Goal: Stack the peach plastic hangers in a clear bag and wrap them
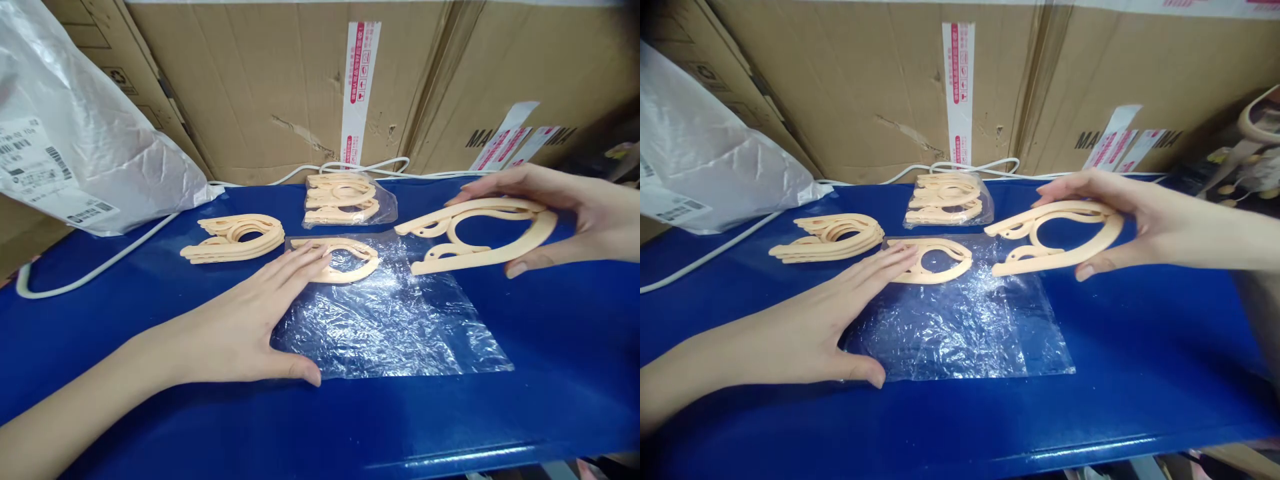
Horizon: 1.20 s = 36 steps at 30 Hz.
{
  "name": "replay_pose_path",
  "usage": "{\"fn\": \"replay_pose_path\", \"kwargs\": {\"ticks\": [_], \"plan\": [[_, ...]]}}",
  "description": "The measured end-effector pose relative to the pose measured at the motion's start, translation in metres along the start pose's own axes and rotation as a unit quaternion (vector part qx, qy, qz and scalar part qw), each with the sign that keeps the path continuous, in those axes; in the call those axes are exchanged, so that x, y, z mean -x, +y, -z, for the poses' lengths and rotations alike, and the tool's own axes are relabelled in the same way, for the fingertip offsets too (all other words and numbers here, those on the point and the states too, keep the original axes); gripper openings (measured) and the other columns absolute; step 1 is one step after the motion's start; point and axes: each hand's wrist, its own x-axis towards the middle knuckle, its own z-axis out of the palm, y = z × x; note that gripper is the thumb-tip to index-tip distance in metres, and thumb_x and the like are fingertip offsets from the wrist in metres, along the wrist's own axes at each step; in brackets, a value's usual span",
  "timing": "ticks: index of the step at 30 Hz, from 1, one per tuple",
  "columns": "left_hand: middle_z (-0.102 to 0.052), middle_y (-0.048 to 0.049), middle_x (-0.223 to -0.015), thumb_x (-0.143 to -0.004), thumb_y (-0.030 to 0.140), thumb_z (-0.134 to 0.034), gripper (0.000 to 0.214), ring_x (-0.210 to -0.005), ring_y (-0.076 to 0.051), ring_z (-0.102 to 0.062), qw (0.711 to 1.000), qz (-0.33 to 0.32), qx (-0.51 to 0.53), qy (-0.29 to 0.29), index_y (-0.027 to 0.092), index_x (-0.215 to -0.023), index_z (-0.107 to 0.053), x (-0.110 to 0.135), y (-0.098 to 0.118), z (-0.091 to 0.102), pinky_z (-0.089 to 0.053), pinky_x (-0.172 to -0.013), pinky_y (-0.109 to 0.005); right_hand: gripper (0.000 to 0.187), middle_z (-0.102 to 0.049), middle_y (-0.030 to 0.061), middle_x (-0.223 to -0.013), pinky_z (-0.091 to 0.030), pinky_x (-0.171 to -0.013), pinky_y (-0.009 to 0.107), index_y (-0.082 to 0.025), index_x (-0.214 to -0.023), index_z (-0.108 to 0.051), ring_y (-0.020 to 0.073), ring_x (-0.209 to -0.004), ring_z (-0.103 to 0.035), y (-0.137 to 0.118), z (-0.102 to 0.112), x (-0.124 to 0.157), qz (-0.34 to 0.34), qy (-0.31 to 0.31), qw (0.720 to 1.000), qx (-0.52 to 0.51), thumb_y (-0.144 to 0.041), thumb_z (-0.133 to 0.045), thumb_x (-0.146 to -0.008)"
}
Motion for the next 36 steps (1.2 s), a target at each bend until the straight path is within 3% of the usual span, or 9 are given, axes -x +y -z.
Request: {"fn": "replay_pose_path", "kwargs": {"ticks": [3,5,11,18,22,26,30,33,36], "plan": [[-0.010,-0.0023,-0.159,-0.065,0.081,-0.057,0.113,-0.145,-0.030,-0.010,0.999,0.033,-0.002,0.001,0.027,-0.152,-0.010,0.002,0.005,-0.002,-0.019,-0.119,-0.049,0.072,-0.052,0.0062,-0.134,-0.047,-0.097,0.038,-0.031,-0.131,-0.048,0.0281,-0.122,-0.050,0.002,0.009,0.004,-0.052,-0.022,0.998,0.027,-0.063,-0.070,-0.071],[-0.011,0.0001,-0.159,-0.064,0.082,-0.057,0.112,-0.146,-0.028,-0.010,0.999,0.049,-0.003,0.005,0.029,-0.152,-0.011,0.003,0.008,-0.004,-0.019,-0.119,-0.048,0.072,-0.054,0.0061,-0.132,-0.048,-0.097,0.038,-0.032,-0.131,-0.047,0.0286,-0.121,-0.051,0.004,0.008,0.005,-0.050,-0.042,0.997,0.035,-0.064,-0.070,-0.071],[-0.008,-0.0018,-0.159,-0.065,0.083,-0.055,0.114,-0.145,-0.031,-0.006,0.999,0.043,0.003,-0.023,0.027,-0.152,-0.009,0.002,0.006,-0.002,-0.018,-0.118,-0.052,0.076,-0.051,0.0001,-0.137,-0.048,-0.100,0.035,-0.040,-0.137,-0.042,0.0284,-0.122,-0.051,0.006,-0.009,0.003,0.029,-0.104,0.990,0.087,-0.053,-0.076,-0.070],[-0.014,-0.0075,-0.158,-0.066,0.080,-0.057,0.111,-0.145,-0.033,-0.011,1.000,0.024,0.005,0.006,0.026,-0.152,-0.013,0.001,0.005,-0.005,-0.020,-0.117,-0.054,0.080,-0.045,0.0009,-0.141,-0.047,-0.100,0.040,-0.039,-0.144,-0.032,0.0304,-0.126,-0.046,-0.023,-0.046,0.004,0.110,-0.130,0.981,0.094,-0.051,-0.072,-0.076],[-0.016,-0.0080,-0.157,-0.067,0.080,-0.056,0.107,-0.145,-0.032,-0.013,1.000,0.010,0.004,0.020,0.026,-0.151,-0.017,0.000,0.003,-0.006,-0.019,-0.117,-0.055,0.082,-0.046,0.0036,-0.139,-0.051,-0.095,0.038,-0.037,-0.147,-0.029,0.0313,-0.124,-0.048,-0.031,-0.060,0.005,0.095,-0.172,0.979,0.054,-0.048,-0.071,-0.078],[-0.012,-0.0081,-0.158,-0.070,0.079,-0.055,0.107,-0.145,-0.033,-0.011,1.000,0.007,-0.001,-0.015,0.025,-0.152,-0.014,-0.001,0.003,-0.003,-0.020,-0.116,-0.055,0.081,-0.047,0.0028,-0.139,-0.048,-0.100,0.037,-0.036,-0.145,-0.035,0.0315,-0.123,-0.050,-0.026,-0.056,0.007,0.098,-0.146,0.983,0.056,-0.046,-0.074,-0.075],[-0.008,-0.0076,-0.159,-0.072,0.080,-0.052,0.106,-0.145,-0.032,-0.008,0.999,0.019,-0.011,-0.027,0.023,-0.152,-0.013,-0.003,0.005,-0.003,-0.018,-0.116,-0.056,0.070,-0.059,0.0040,-0.121,-0.053,-0.086,0.032,-0.033,-0.142,-0.040,0.0265,-0.106,-0.060,-0.026,-0.053,0.006,0.082,-0.148,0.984,0.052,-0.043,-0.071,-0.080],[-0.009,-0.0075,-0.158,-0.071,0.080,-0.052,0.106,-0.145,-0.032,-0.009,0.999,0.021,-0.014,-0.023,0.022,-0.152,-0.013,-0.003,0.006,-0.004,-0.018,-0.116,-0.056,0.066,-0.063,0.0040,-0.100,-0.055,-0.071,0.031,-0.029,-0.140,-0.043,0.0221,-0.086,-0.063,-0.034,-0.064,0.002,0.076,-0.146,0.986,0.021,-0.044,-0.069,-0.082],[-0.011,-0.0077,-0.158,-0.073,0.079,-0.052,0.104,-0.145,-0.031,-0.010,1.000,0.017,-0.013,-0.016,0.022,-0.152,-0.014,-0.002,0.006,-0.006,-0.018,-0.117,-0.055,0.065,-0.062,0.0025,-0.092,-0.052,-0.067,0.029,-0.026,-0.140,-0.043,0.0185,-0.079,-0.061,-0.041,-0.078,-0.001,0.104,-0.132,0.986,-0.002,-0.044,-0.067,-0.083]]}}
